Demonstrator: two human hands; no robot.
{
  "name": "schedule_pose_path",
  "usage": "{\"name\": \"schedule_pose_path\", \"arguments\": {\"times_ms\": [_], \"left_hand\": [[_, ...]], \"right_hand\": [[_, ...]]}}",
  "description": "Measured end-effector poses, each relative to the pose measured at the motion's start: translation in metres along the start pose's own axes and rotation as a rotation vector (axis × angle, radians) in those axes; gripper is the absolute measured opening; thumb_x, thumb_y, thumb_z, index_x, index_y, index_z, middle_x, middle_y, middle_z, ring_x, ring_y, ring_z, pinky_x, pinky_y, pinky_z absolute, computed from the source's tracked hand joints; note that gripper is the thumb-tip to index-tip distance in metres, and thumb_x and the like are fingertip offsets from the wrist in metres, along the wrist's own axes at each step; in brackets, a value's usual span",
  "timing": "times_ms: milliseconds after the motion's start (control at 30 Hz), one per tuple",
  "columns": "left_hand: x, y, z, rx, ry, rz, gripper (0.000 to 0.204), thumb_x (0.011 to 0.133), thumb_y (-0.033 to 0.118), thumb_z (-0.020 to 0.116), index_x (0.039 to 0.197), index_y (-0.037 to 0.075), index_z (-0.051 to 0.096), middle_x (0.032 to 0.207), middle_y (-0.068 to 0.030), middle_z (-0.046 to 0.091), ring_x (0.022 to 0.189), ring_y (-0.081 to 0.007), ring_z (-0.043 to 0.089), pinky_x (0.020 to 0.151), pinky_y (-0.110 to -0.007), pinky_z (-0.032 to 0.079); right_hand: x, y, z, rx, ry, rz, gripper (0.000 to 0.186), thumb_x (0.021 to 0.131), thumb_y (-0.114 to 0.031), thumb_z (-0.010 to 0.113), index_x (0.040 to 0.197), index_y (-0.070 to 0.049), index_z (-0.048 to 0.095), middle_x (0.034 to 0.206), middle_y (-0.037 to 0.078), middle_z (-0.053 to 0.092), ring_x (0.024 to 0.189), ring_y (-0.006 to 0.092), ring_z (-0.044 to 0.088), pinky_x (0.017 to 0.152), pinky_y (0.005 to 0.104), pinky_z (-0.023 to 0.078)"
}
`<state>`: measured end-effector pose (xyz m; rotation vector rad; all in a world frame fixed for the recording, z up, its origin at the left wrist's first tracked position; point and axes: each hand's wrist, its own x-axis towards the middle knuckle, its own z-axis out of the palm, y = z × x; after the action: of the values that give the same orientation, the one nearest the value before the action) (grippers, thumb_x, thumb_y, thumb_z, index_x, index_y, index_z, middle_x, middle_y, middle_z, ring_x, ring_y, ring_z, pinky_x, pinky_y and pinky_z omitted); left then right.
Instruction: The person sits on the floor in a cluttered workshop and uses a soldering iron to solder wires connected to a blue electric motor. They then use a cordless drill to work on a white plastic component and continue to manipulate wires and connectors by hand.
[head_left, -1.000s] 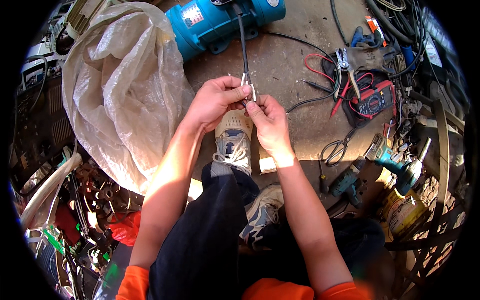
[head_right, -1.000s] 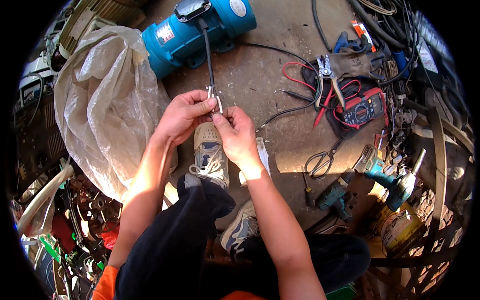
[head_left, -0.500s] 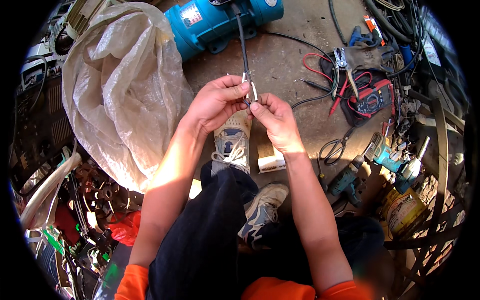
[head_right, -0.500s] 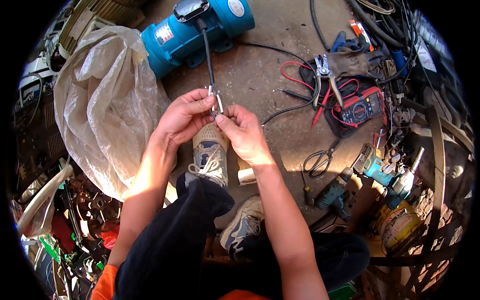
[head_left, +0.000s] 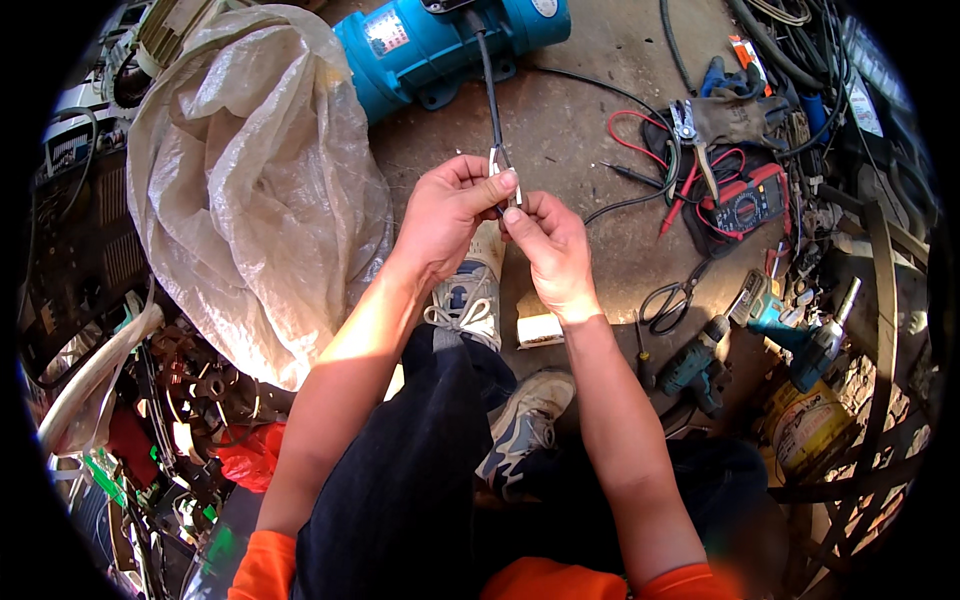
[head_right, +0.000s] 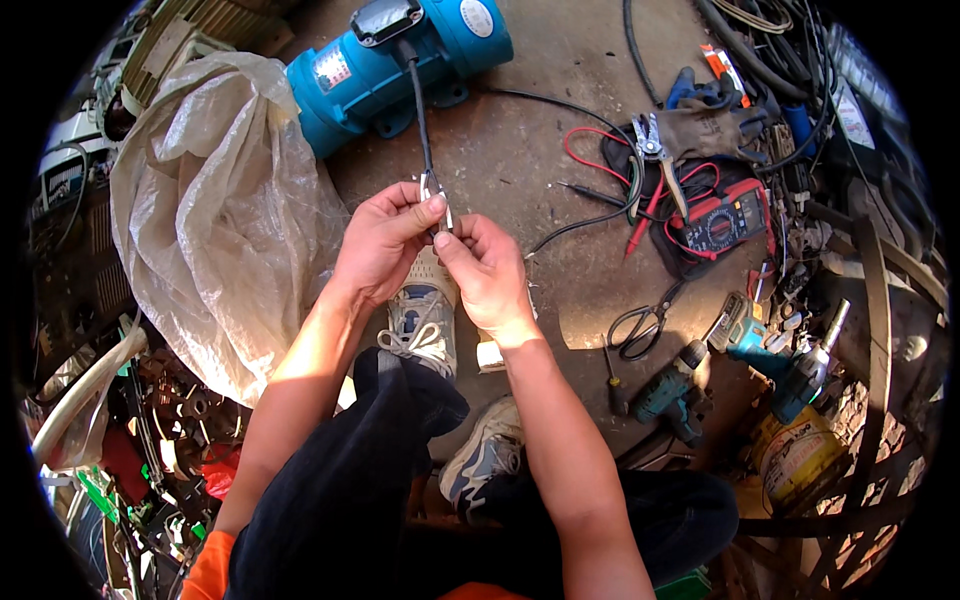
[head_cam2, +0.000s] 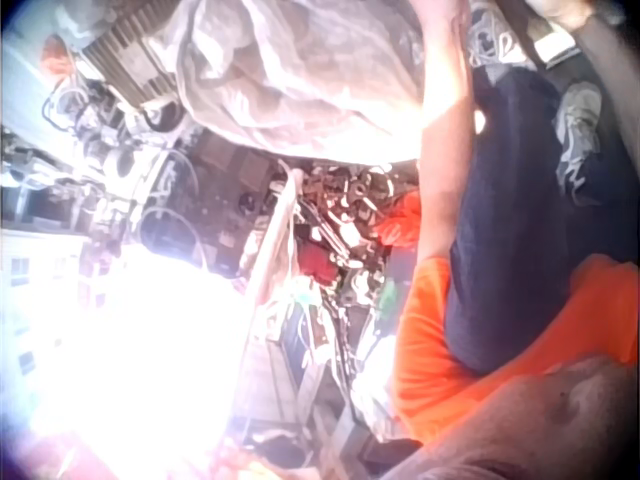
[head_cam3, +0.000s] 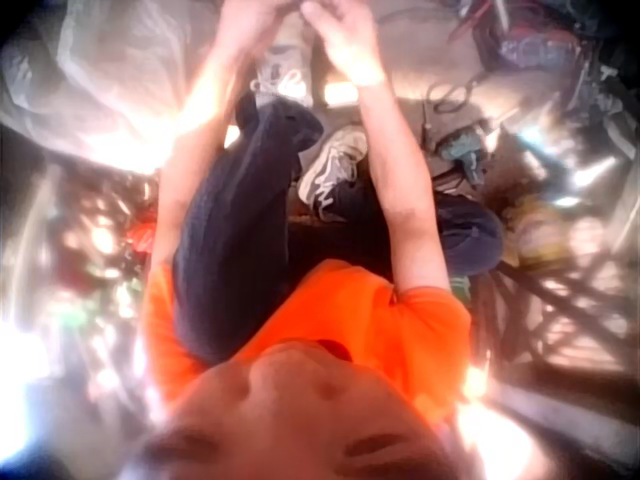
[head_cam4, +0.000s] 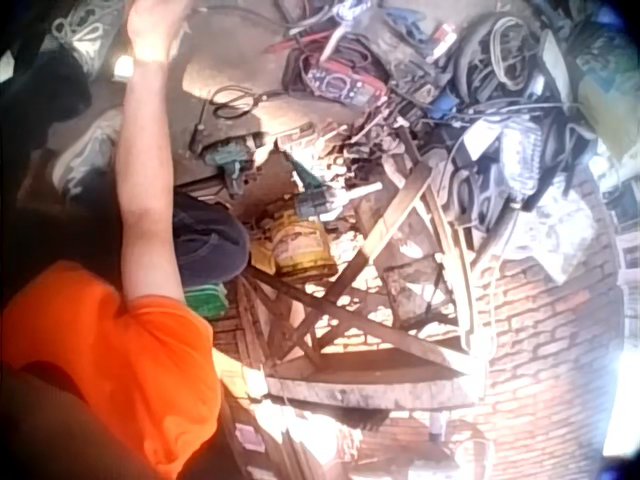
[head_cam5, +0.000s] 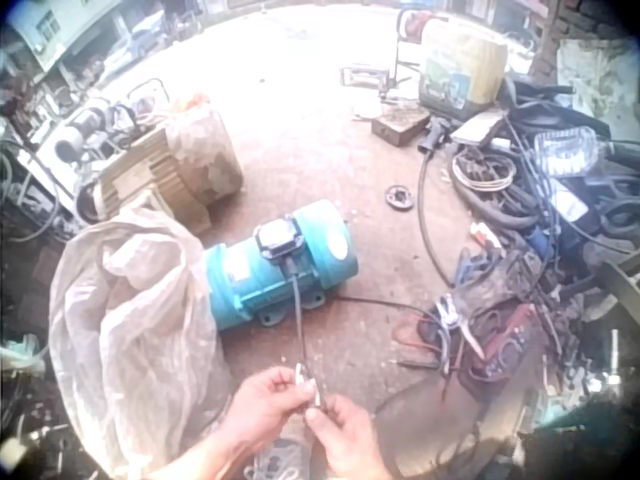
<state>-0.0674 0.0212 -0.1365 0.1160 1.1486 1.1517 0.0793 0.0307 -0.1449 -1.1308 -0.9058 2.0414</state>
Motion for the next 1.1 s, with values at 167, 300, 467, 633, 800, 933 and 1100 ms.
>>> {"name": "schedule_pose_path", "arguments": {"times_ms": [167, 300, 467, 633, 800, 933, 1100], "left_hand": [[0.001, 0.012, -0.007, -0.028, -0.067, -0.082, 0.014, 0.087, 0.011, 0.069, 0.095, 0.000, 0.064, 0.084, -0.0055, 0.066, 0.076, -0.0125, 0.061, 0.069, -0.026, 0.048], [-0.003, 0.017, -0.005, 0.035, -0.069, -0.109, 0.010, 0.090, 0.009, 0.065, 0.095, 0.000, 0.063, 0.088, -0.0056, 0.066, 0.080, -0.0145, 0.062, 0.077, -0.028, 0.050], [-0.003, 0.018, -0.005, 0.061, -0.089, -0.125, 0.016, 0.089, 0.013, 0.067, 0.096, 0.001, 0.062, 0.087, -0.0051, 0.066, 0.078, -0.0128, 0.061, 0.073, -0.027, 0.048], [0.004, 0.005, -0.015, -0.116, -0.117, -0.095, 0.013, 0.091, 0.016, 0.065, 0.096, 0.004, 0.062, 0.086, -0.0027, 0.064, 0.079, -0.0110, 0.059, 0.076, -0.026, 0.046], [0.000, 0.011, -0.013, -0.109, -0.095, -0.112, 0.011, 0.092, 0.017, 0.064, 0.094, 0.006, 0.062, 0.084, -0.0004, 0.064, 0.078, -0.0100, 0.058, 0.076, -0.026, 0.045], [0.001, 0.010, -0.016, -0.082, -0.088, -0.122, 0.012, 0.092, 0.018, 0.064, 0.095, 0.006, 0.063, 0.084, -0.0007, 0.064, 0.078, -0.0097, 0.058, 0.076, -0.026, 0.045], [0.004, 0.009, -0.013, 0.024, -0.088, -0.076, 0.014, 0.092, 0.018, 0.064, 0.094, 0.004, 0.063, 0.084, -0.0012, 0.064, 0.077, -0.0089, 0.057, 0.074, -0.025, 0.045]], "right_hand": [[0.001, 0.000, -0.001, -0.002, -0.012, 0.018, 0.015, 0.092, -0.014, 0.061, 0.093, 0.001, 0.059, 0.079, 0.000, 0.060, 0.071, 0.0048, 0.052, 0.065, 0.0200, 0.042], [0.000, -0.002, 0.001, 0.005, 0.007, 0.021, 0.016, 0.092, -0.015, 0.061, 0.093, 0.001, 0.059, 0.080, 0.000, 0.060, 0.071, 0.0050, 0.052, 0.065, 0.0203, 0.043], [0.001, -0.002, -0.002, -0.005, -0.019, 0.060, 0.015, 0.091, -0.014, 0.062, 0.092, 0.000, 0.059, 0.080, 0.000, 0.060, 0.073, 0.0049, 0.052, 0.066, 0.0201, 0.042], [0.006, -0.001, -0.006, -0.003, -0.037, 0.120, 0.013, 0.090, -0.013, 0.063, 0.091, 0.000, 0.059, 0.080, -0.001, 0.059, 0.074, 0.0048, 0.051, 0.066, 0.0196, 0.039], [0.012, -0.008, -0.012, -0.098, -0.055, 0.125, 0.015, 0.090, -0.013, 0.061, 0.095, 0.001, 0.061, 0.083, 0.000, 0.061, 0.076, 0.0058, 0.053, 0.069, 0.0203, 0.041], [0.025, -0.024, -0.009, 0.055, -0.035, 0.124, 0.021, 0.089, -0.013, 0.063, 0.101, 0.004, 0.061, 0.089, 0.006, 0.067, 0.083, 0.0098, 0.061, 0.076, 0.0238, 0.048], [0.050, -0.040, 0.000, -0.113, -0.061, 0.112, 0.021, 0.087, -0.015, 0.067, 0.095, 0.005, 0.065, 0.081, 0.005, 0.067, 0.075, 0.0099, 0.061, 0.069, 0.0246, 0.049]]}}
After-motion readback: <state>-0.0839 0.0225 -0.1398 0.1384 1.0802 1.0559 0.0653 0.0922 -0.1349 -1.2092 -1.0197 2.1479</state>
